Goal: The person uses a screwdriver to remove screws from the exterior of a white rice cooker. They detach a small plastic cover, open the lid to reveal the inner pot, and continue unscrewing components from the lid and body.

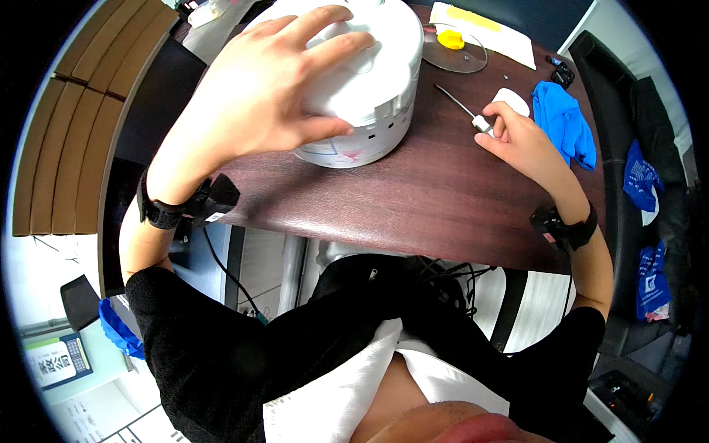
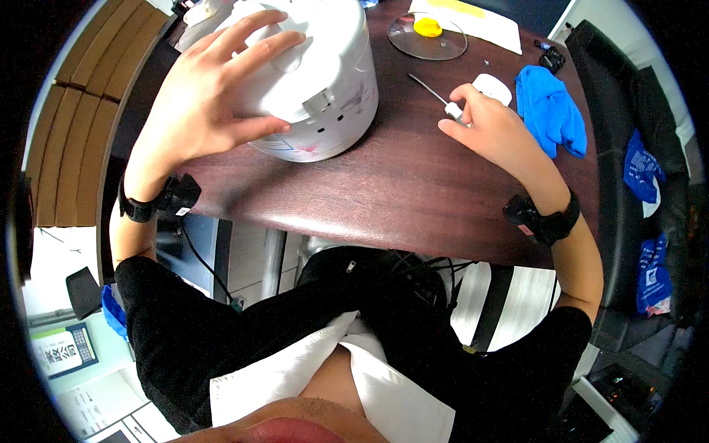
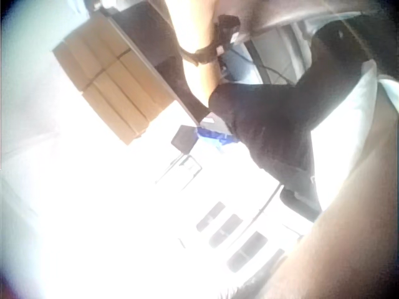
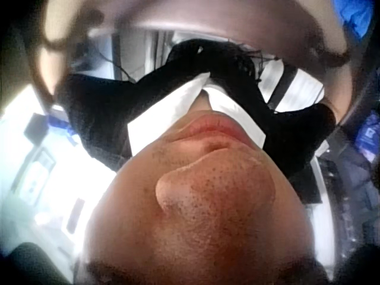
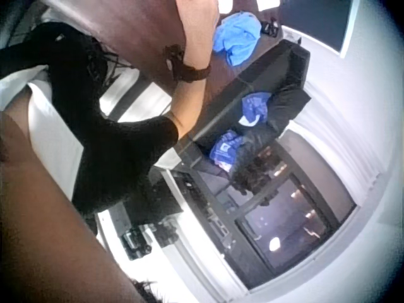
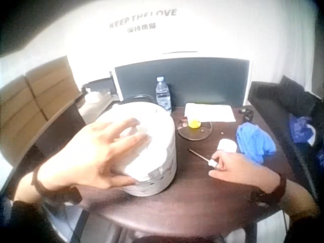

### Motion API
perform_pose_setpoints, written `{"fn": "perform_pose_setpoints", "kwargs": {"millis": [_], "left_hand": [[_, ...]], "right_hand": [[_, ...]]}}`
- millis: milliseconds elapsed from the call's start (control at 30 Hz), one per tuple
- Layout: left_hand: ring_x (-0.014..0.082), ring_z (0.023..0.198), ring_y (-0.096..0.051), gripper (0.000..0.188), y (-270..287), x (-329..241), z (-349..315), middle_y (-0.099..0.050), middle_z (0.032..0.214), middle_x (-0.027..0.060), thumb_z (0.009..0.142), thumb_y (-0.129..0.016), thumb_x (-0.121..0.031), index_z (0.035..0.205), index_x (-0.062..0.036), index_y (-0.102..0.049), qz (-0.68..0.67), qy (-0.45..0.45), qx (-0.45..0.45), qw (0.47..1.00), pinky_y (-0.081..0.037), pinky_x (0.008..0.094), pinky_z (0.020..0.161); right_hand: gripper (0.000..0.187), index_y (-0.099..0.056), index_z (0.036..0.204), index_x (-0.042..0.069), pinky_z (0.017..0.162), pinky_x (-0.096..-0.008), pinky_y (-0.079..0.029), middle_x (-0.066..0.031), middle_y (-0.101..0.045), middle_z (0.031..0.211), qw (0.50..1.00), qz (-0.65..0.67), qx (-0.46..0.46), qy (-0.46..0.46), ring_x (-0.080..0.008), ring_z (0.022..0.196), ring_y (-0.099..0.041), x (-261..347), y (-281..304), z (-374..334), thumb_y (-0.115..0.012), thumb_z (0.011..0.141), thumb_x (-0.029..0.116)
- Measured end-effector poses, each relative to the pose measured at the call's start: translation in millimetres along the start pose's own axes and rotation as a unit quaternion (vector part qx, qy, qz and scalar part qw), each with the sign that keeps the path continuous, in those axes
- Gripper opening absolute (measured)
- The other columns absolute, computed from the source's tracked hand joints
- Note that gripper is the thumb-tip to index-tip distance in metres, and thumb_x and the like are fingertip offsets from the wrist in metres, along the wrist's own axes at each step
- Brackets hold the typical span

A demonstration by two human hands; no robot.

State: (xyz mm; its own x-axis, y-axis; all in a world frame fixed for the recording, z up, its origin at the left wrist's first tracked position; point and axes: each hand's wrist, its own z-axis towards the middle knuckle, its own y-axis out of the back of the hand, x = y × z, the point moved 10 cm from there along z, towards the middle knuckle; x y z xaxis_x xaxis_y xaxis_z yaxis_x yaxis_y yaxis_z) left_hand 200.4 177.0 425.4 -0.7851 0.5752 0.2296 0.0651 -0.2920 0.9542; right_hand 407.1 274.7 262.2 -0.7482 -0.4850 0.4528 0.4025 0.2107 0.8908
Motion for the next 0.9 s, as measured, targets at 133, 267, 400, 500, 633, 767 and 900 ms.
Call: {"fn": "perform_pose_setpoints", "kwargs": {"millis": [133,267,400,500,633,767,900], "left_hand": [[0.037,0.111,-0.058,0.072,-2.3,-9.2,14.8,-0.054,0.125,0.0235,0.077,-0.073,-0.051,0.128,-0.0029,-0.056,0.049,-0.005,-0.052,0.997,-0.049,0.0448,0.094],[0.0312,0.109,-0.058,0.062,-8.6,15.2,36.5,-0.063,0.114,0.0193,0.086,-0.064,-0.054,0.121,-0.0026,-0.062,-0.079,0.055,0.018,0.995,-0.049,0.0429,0.092],[0.0249,0.103,-0.049,0.06,-8.3,33.7,33.9,-0.062,0.111,0.0122,0.087,-0.06,-0.058,0.117,-0.0062,-0.064,-0.027,0.07,0.07,0.995,-0.044,0.0443,0.087],[0.0258,0.101,-0.054,0.051,-10.8,42.2,33.9,-0.06,0.11,0.0128,0.087,-0.065,-0.045,0.118,-0.0044,-0.062,-0.062,0.039,0.019,0.997,-0.047,0.0418,0.087],[0.0285,0.1,-0.058,0.042,-9.2,57.7,32.3,-0.059,0.108,0.0147,0.086,-0.068,-0.031,0.115,-0.0022,-0.06,-0.081,0.064,-0.014,0.995,-0.049,0.0399,0.087],[0.0307,0.101,-0.059,0.039,-10.9,63.0,35.8,-0.06,0.107,0.016,0.085,-0.068,-0.024,0.114,0.0002,-0.06,-0.098,0.056,-0.042,0.993,-0.048,0.0396,0.088],[0.0325,0.1,-0.059,0.039,-9.7,65.4,27.3,-0.059,0.104,0.0187,0.083,-0.07,-0.022,0.111,0.0027,-0.06,-0.146,0.082,-0.068,0.984,-0.048,0.0401,0.087]], "right_hand": [[0.06,-0.055,0.114,-0.001,0.076,-0.0397,-0.053,-0.0169,-0.064,0.095,0.987,-0.145,-0.062,-0.012,-0.0305,0.087,-0.066,-22.0,-7.4,0.4,-0.072,0.081,0.046],[0.048,-0.055,0.109,-0.002,0.077,-0.0428,-0.053,-0.0186,-0.063,0.099,0.976,-0.209,-0.043,-0.03,-0.0342,0.089,-0.065,-59.9,-35.4,-3.8,-0.068,0.086,0.038],[0.03,-0.054,0.1,-0.001,0.076,-0.0459,-0.051,-0.0202,-0.062,0.097,0.987,-0.154,-0.031,-0.029,-0.0378,0.091,-0.063,-66.3,-36.8,-4.7,-0.061,0.091,0.026],[0.027,-0.054,0.098,-0.001,0.076,-0.0472,-0.05,-0.0218,-0.061,0.097,0.993,-0.103,0.018,-0.064,-0.0396,0.091,-0.062,-65.0,-29.6,-8.5,-0.061,0.091,0.024],[0.031,-0.055,0.101,-0.001,0.077,-0.0453,-0.05,-0.0211,-0.061,0.102,0.992,-0.113,0.027,-0.045,-0.0378,0.092,-0.062,-55.0,-32.4,-9.4,-0.063,0.09,0.027],[0.039,-0.055,0.108,0.0,0.082,-0.0419,-0.05,-0.0181,-0.061,0.102,0.993,-0.108,-0.04,0.006,-0.0342,0.097,-0.061,-36.9,-13.3,-10.7,-0.067,0.087,0.031],[0.049,-0.054,0.114,-0.001,0.087,-0.0397,-0.048,-0.0152,-0.06,0.102,0.998,0.032,-0.057,0.025,-0.0305,0.1,-0.06,37.7,16.9,-2.3,-0.071,0.085,0.034]]}}
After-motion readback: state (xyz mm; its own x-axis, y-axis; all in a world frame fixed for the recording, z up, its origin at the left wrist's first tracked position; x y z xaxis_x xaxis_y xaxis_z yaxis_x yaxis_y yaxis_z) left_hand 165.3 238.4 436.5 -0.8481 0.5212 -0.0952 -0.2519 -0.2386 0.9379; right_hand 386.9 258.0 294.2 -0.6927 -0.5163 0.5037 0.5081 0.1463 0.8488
